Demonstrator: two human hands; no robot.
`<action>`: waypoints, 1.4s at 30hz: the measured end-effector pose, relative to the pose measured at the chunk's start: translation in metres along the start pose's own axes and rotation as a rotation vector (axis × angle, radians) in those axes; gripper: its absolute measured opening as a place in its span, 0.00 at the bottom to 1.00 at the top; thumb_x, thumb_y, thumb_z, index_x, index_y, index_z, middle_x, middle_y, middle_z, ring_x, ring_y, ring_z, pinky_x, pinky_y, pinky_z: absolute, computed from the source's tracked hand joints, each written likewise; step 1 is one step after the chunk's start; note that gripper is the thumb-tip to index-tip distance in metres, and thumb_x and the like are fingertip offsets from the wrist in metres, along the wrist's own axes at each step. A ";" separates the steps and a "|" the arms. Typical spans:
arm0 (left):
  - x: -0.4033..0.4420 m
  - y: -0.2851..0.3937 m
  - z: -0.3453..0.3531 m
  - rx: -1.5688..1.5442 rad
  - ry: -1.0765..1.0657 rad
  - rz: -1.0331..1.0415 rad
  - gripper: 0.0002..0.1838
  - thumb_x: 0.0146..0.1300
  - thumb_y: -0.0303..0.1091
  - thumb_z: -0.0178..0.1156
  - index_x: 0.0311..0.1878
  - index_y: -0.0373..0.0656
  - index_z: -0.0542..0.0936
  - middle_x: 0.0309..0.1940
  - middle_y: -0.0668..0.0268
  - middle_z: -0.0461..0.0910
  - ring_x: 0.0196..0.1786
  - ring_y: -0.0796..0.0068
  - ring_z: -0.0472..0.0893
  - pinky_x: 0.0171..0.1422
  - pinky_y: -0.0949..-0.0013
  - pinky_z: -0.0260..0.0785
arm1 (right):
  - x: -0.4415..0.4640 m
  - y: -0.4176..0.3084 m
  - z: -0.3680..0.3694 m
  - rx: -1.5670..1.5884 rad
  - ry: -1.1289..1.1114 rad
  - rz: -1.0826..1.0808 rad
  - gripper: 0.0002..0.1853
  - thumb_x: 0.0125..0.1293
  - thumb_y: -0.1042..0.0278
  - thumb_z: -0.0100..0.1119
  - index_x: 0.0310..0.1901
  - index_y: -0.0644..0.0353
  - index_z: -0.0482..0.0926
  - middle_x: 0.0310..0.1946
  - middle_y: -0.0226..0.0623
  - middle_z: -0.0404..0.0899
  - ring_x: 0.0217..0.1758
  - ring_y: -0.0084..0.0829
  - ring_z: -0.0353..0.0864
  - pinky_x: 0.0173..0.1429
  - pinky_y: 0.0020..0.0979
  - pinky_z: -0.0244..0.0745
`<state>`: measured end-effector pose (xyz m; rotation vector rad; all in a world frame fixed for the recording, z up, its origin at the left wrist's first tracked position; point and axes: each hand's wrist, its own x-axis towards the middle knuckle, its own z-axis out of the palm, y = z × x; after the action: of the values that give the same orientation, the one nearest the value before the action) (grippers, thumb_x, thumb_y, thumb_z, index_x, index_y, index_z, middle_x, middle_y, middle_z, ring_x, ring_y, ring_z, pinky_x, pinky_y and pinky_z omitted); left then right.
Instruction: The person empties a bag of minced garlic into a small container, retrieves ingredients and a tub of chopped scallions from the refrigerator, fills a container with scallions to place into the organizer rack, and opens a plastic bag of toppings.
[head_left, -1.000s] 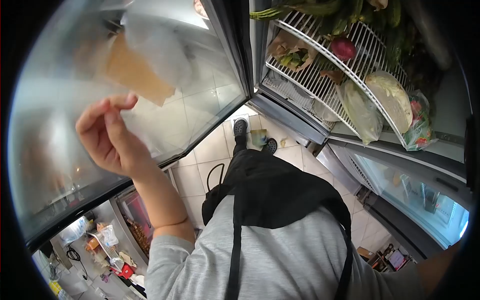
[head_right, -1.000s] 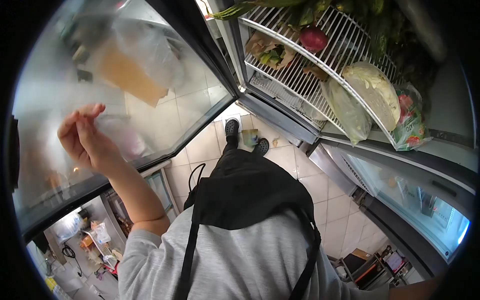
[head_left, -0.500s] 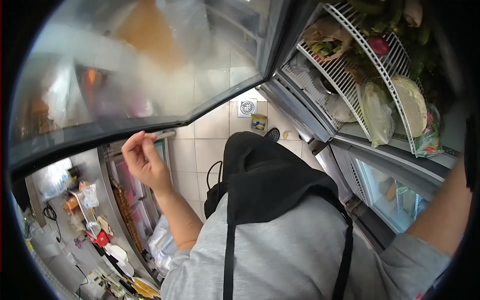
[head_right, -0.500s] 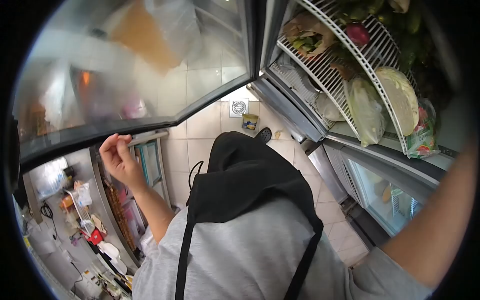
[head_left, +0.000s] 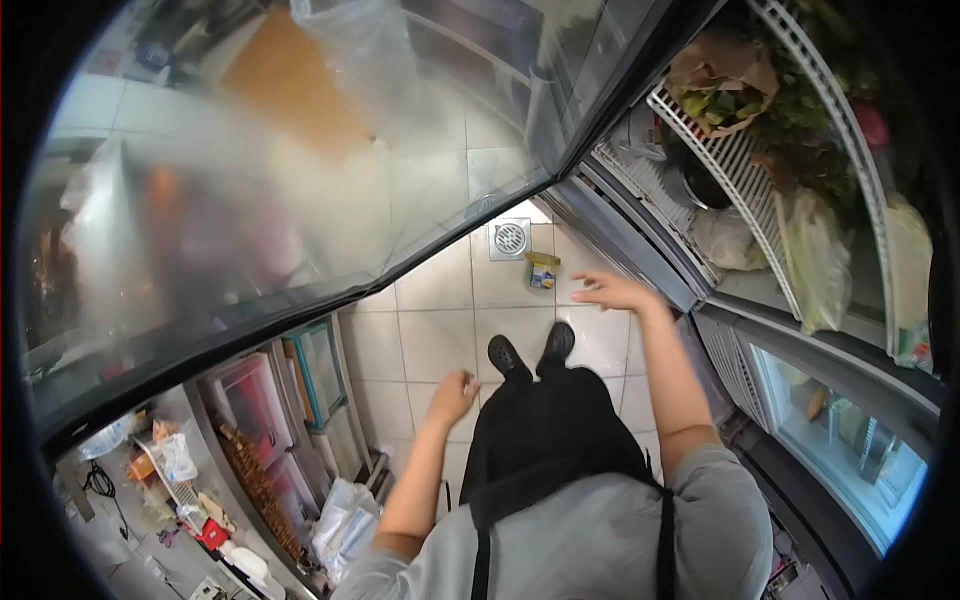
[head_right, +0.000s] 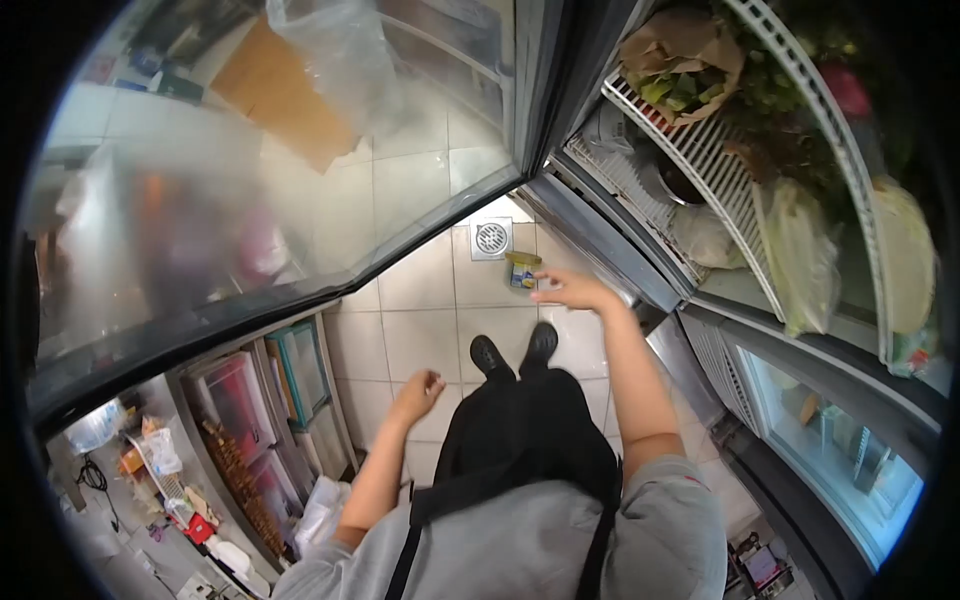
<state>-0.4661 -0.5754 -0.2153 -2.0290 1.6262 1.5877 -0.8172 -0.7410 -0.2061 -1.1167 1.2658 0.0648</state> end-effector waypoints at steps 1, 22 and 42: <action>0.005 -0.033 0.035 0.041 0.049 -0.012 0.27 0.59 0.48 0.60 0.53 0.35 0.73 0.46 0.48 0.76 0.52 0.49 0.75 0.56 0.57 0.68 | 0.046 0.032 0.016 0.175 -0.059 0.186 0.46 0.51 0.39 0.67 0.67 0.55 0.62 0.59 0.51 0.67 0.56 0.43 0.72 0.50 0.41 0.76; 0.012 -0.105 0.182 0.243 0.286 -0.149 0.36 0.50 0.47 0.65 0.56 0.31 0.67 0.56 0.48 0.68 0.60 0.50 0.66 0.66 0.54 0.55 | 0.402 0.299 0.166 0.347 0.856 0.225 0.40 0.35 0.48 0.79 0.53 0.51 0.74 0.54 0.53 0.65 0.55 0.49 0.69 0.59 0.38 0.69; -0.014 0.026 0.068 -1.777 -0.516 0.137 0.45 0.59 0.75 0.38 0.71 0.53 0.54 0.70 0.54 0.55 0.69 0.47 0.58 0.62 0.27 0.53 | -0.076 0.010 0.130 0.322 0.526 -0.826 0.35 0.41 0.66 0.79 0.54 0.55 0.74 0.54 0.40 0.66 0.60 0.37 0.67 0.64 0.35 0.65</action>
<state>-0.5279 -0.5357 -0.2231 -1.2372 -0.2165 3.7456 -0.7587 -0.6071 -0.1686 -1.3319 1.1091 -1.0718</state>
